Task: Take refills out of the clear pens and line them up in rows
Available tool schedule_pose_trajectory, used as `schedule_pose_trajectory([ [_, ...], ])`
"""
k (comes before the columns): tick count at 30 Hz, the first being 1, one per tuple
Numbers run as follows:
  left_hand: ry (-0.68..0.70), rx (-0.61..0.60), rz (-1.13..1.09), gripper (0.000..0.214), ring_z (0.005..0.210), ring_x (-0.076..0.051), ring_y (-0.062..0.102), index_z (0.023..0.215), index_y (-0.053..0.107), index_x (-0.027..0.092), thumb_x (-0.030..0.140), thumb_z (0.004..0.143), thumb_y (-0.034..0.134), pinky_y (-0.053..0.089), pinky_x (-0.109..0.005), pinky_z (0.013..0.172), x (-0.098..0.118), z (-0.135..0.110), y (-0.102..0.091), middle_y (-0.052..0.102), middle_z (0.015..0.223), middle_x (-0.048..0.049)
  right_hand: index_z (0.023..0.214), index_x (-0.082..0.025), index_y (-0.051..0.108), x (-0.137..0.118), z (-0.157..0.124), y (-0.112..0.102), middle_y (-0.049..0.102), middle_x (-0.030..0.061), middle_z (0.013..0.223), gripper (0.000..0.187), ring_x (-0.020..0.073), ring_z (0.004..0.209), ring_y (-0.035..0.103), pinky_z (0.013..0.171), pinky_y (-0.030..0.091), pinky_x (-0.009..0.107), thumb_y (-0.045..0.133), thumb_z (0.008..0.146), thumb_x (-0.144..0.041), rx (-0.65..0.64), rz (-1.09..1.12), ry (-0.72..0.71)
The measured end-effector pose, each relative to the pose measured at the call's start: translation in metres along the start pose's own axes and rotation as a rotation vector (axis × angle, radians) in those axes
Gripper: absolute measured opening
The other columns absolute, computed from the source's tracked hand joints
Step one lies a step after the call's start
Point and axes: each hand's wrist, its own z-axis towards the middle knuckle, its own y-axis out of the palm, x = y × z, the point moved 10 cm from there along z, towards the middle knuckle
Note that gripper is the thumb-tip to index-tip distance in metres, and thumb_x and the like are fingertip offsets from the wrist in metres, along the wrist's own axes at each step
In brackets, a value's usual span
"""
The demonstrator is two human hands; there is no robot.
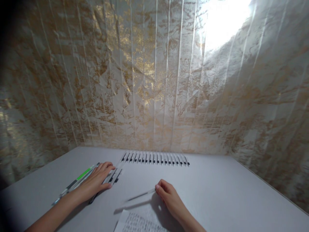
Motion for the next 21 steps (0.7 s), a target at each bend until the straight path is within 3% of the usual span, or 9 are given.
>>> schedule_pose_trajectory([
  [4,-0.005,0.012,-0.003,0.053,0.126,-0.029,0.042,0.120,0.055,0.020,0.017,0.067,0.063,0.030,-0.038,0.107,-0.003,0.000,-0.001,0.049,0.133,-0.0111,0.064,-0.022,0.039,0.001,-0.001,0.000,0.035,-0.0077,0.054,0.051,0.0096,0.049,0.030,0.048,0.023,0.024,0.049,0.077,-0.071,0.001,-0.002,0.020],
  [7,0.031,0.019,-0.075,0.056,0.126,-0.029,0.041,0.120,0.054,0.020,0.018,0.066,0.067,0.030,-0.039,0.107,0.010,-0.005,0.000,0.049,0.132,-0.0114,0.063,-0.022,0.039,0.002,0.000,-0.001,0.035,-0.0078,0.053,0.052,0.0094,0.048,0.030,0.047,0.023,0.024,0.048,0.077,-0.071,0.013,0.002,0.018],
  [11,0.202,-0.083,-0.374,0.052,0.121,-0.023,0.046,0.119,0.051,0.026,0.022,0.071,0.069,0.033,-0.034,0.104,0.065,-0.022,0.015,0.054,0.126,-0.0049,0.062,-0.023,0.038,0.007,0.002,-0.006,0.035,-0.0078,0.052,0.053,0.0096,0.047,0.031,0.046,0.024,0.024,0.047,0.077,-0.073,0.080,0.010,0.022],
  [14,0.215,-0.146,-0.514,0.045,0.099,-0.017,0.057,0.113,0.050,0.025,0.017,0.072,0.067,0.042,-0.027,0.090,0.099,-0.032,0.034,0.061,0.109,-0.0006,0.061,-0.023,0.035,0.011,0.003,-0.009,0.035,-0.0075,0.051,0.054,0.0099,0.047,0.032,0.046,0.024,0.024,0.047,0.077,-0.073,0.128,0.006,0.012],
  [18,0.162,-0.057,-0.518,0.013,0.074,-0.014,0.057,0.087,0.050,0.023,0.013,0.080,0.054,0.041,-0.024,0.070,0.106,-0.033,0.048,0.060,0.083,0.0034,0.061,-0.023,0.036,0.009,0.002,-0.010,0.034,-0.0075,0.051,0.053,0.0101,0.048,0.029,0.046,0.023,0.024,0.047,0.077,-0.072,0.140,-0.015,-0.006],
  [21,0.200,0.012,-0.492,0.009,0.078,-0.015,0.058,0.085,0.049,0.024,0.015,0.084,0.047,0.042,-0.025,0.073,0.105,-0.034,0.048,0.060,0.088,0.0013,0.062,-0.023,0.037,0.006,0.001,-0.009,0.034,-0.0074,0.051,0.051,0.0104,0.049,0.029,0.047,0.022,0.025,0.047,0.079,-0.070,0.137,-0.019,-0.012],
])
